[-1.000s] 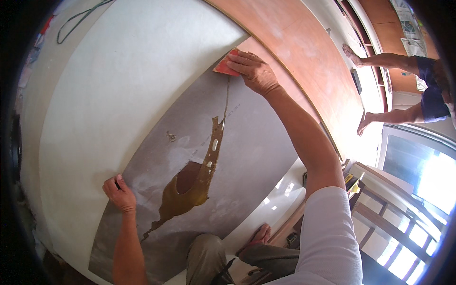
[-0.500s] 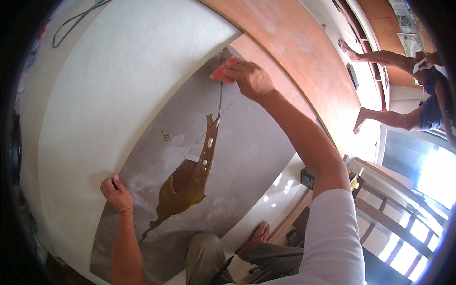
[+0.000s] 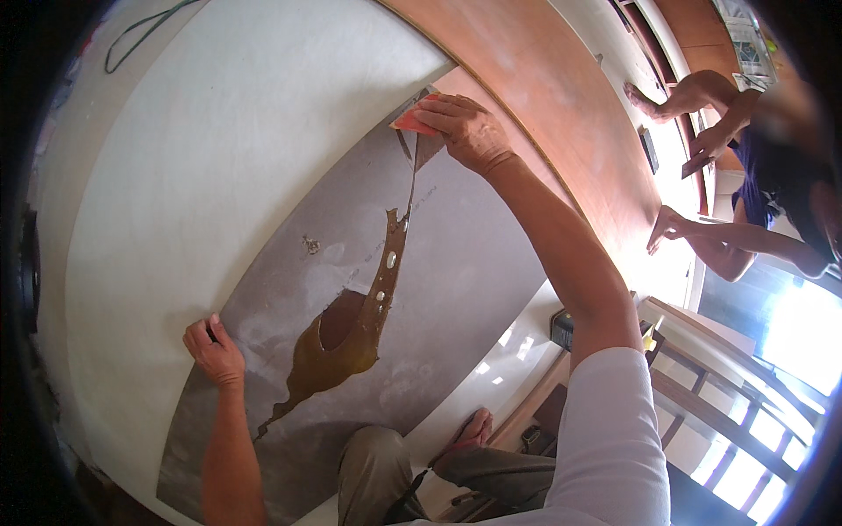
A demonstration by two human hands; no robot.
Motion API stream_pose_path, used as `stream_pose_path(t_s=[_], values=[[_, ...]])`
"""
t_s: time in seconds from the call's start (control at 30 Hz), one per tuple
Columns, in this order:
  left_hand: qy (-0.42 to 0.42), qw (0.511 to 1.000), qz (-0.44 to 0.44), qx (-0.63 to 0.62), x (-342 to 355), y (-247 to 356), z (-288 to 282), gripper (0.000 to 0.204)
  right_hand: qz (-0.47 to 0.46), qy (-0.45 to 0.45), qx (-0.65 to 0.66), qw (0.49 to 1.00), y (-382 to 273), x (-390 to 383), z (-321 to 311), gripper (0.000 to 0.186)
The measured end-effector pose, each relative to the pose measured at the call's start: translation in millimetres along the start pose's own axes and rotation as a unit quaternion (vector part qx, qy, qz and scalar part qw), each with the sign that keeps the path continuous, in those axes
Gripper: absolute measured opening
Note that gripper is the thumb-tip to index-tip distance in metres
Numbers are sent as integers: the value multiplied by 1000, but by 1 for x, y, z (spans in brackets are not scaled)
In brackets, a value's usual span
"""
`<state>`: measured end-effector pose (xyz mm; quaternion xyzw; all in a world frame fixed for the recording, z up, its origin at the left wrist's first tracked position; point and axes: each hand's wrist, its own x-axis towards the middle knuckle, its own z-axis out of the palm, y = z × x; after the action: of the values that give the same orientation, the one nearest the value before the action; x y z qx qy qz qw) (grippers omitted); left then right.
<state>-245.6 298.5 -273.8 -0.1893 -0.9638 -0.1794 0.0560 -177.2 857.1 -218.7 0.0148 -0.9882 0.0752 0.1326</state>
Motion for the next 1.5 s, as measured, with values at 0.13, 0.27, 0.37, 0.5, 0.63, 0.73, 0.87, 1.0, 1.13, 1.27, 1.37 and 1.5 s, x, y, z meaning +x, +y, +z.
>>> stream_pose_path(t_s=[0.13,0.27,0.37,0.5,0.63,0.73,0.87,1.0,1.13,1.27,1.37,1.5], values=[[6,1000,3,-4,0,1,-1,29,11,2,-12,1000,-4,-3,11,37],[6,1000,4,2,0,0,0,29,6,16,-24,1000,-4,-4,18,39],[6,1000,1,5,-1,-1,1,29,2,19,-35,999,-1,-3,23,41],[9,1000,5,5,-1,-1,1,29,6,9,-45,999,0,-4,27,43],[10,1000,1,-10,-1,-1,1,28,3,4,-39,999,1,-5,29,43],[7,1000,2,-14,-2,-4,0,28,5,-16,-32,999,-4,-4,26,43],[-3,1000,7,-11,0,-2,0,27,41,-61,-31,997,-16,-18,14,45],[-5,1000,-7,-7,0,3,-7,26,47,-106,-30,993,-61,-72,-15,43],[-3,1000,-16,-1,-2,4,-7,27,166,-229,-23,959,-89,-79,-53,43],[2,1000,-16,1,0,5,-8,28,366,-153,-14,918,-75,-17,-50,27],[1,1000,-13,4,0,2,-6,28,386,-133,-70,910,-50,17,-41,28],[6,1000,-17,-4,0,2,-5,28,396,-173,-102,896,-32,45,-32,30]])
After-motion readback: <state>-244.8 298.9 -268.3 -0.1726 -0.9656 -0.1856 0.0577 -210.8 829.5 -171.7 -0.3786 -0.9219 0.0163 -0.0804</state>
